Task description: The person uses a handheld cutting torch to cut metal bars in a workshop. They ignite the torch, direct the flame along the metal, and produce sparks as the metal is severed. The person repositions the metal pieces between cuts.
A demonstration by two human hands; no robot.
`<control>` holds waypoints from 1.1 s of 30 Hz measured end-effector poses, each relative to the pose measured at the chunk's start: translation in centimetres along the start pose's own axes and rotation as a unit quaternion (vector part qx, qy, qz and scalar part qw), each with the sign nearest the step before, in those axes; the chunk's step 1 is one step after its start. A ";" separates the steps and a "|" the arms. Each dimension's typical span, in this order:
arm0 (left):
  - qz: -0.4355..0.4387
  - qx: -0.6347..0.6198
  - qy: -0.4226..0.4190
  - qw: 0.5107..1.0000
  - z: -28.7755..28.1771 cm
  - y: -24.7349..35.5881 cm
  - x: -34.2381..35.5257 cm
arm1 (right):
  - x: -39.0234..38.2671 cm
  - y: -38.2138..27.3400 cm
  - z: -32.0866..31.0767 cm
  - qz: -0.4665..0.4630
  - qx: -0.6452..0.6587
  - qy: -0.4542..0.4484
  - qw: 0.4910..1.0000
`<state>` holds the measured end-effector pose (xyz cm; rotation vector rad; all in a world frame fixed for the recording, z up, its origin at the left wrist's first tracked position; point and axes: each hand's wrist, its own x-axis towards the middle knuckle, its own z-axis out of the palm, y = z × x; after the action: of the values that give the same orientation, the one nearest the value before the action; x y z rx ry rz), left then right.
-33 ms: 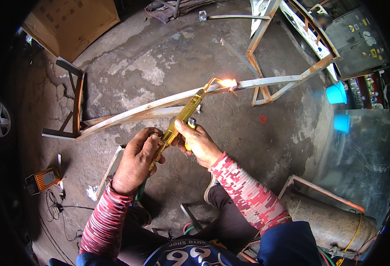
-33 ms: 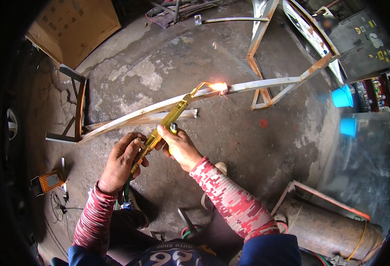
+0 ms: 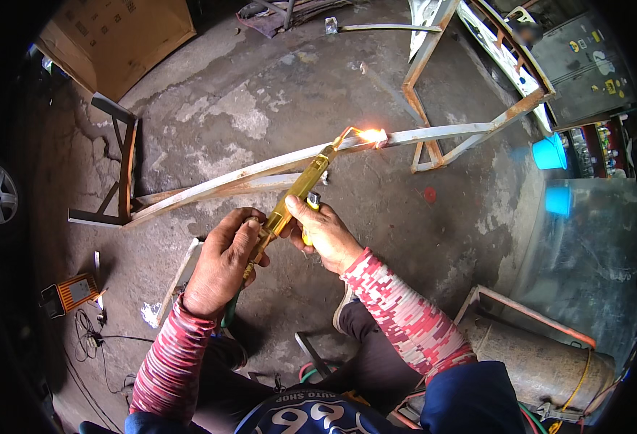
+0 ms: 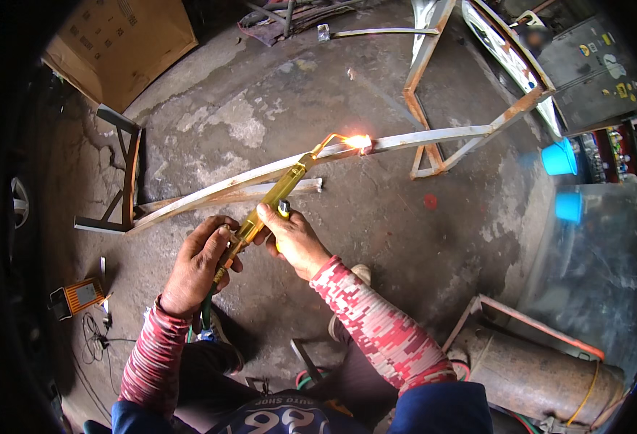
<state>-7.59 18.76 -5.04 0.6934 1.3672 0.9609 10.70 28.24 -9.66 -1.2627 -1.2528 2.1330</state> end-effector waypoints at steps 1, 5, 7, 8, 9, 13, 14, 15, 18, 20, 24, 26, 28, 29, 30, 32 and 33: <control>-0.009 0.006 0.002 1.000 0.0 0.0 0.0 | -0.1 0.0 0.0 0.002 0.001 -0.005 1.000; 0.001 0.008 -0.002 1.000 0.1 0.1 0.1 | 0.0 -0.2 -0.2 -0.001 0.009 -0.002 1.000; -0.015 0.014 0.004 1.000 0.3 0.1 0.1 | -0.1 -0.1 -0.2 0.005 -0.005 -0.003 1.000; 0.011 0.010 0.001 1.000 0.2 0.2 0.5 | 0.3 -0.4 -0.3 -0.008 -0.007 0.002 1.000; 0.011 0.012 0.000 1.000 0.2 0.3 0.7 | 0.4 -0.5 -0.5 -0.003 -0.007 0.002 1.000; 0.000 0.021 0.003 1.000 0.2 0.2 0.6 | 0.3 -0.5 -0.4 0.013 0.000 0.004 1.000; 0.013 0.015 -0.002 1.000 0.2 0.2 0.6 | 0.4 -0.5 -0.5 0.005 0.001 0.006 1.000; 0.014 0.015 -0.002 1.000 0.3 0.2 0.7 | 0.3 -0.4 -0.5 0.005 0.000 0.006 1.000; 0.015 0.014 -0.005 1.000 0.2 0.1 0.7 | 0.4 -0.4 -0.5 0.002 0.003 0.004 1.000; 0.018 0.012 -0.006 1.000 0.2 0.0 0.5 | 0.2 -0.2 -0.5 -0.002 0.005 0.005 1.000; 0.014 0.008 -0.005 1.000 0.2 0.1 0.6 | 0.4 -0.2 -0.6 -0.001 0.011 0.004 1.000; 0.010 0.009 -0.006 1.000 0.2 0.1 0.7 | 0.4 -0.2 -0.6 0.000 0.012 0.005 1.000; -0.006 0.015 -0.003 1.000 0.3 0.0 0.5 | 0.3 -0.1 -0.6 0.011 0.008 0.009 1.000; 0.007 0.008 -0.007 1.000 0.3 -0.1 0.5 | 0.2 0.0 -0.6 0.002 0.009 0.011 1.000; 0.007 0.006 -0.005 1.000 0.4 0.0 0.6 | 0.3 -0.1 -0.7 0.005 0.010 0.011 1.000; 0.009 0.007 -0.004 1.000 0.5 -0.1 0.6 | 0.2 -0.1 -0.8 0.006 0.012 0.009 1.000; 0.010 0.008 -0.005 1.000 0.5 0.0 0.6 | 0.3 -0.2 -0.9 0.005 0.013 0.008 1.000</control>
<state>-7.13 19.36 -5.29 0.7240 1.3633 0.9621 11.25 28.95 -9.84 -1.2753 -1.2112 2.1359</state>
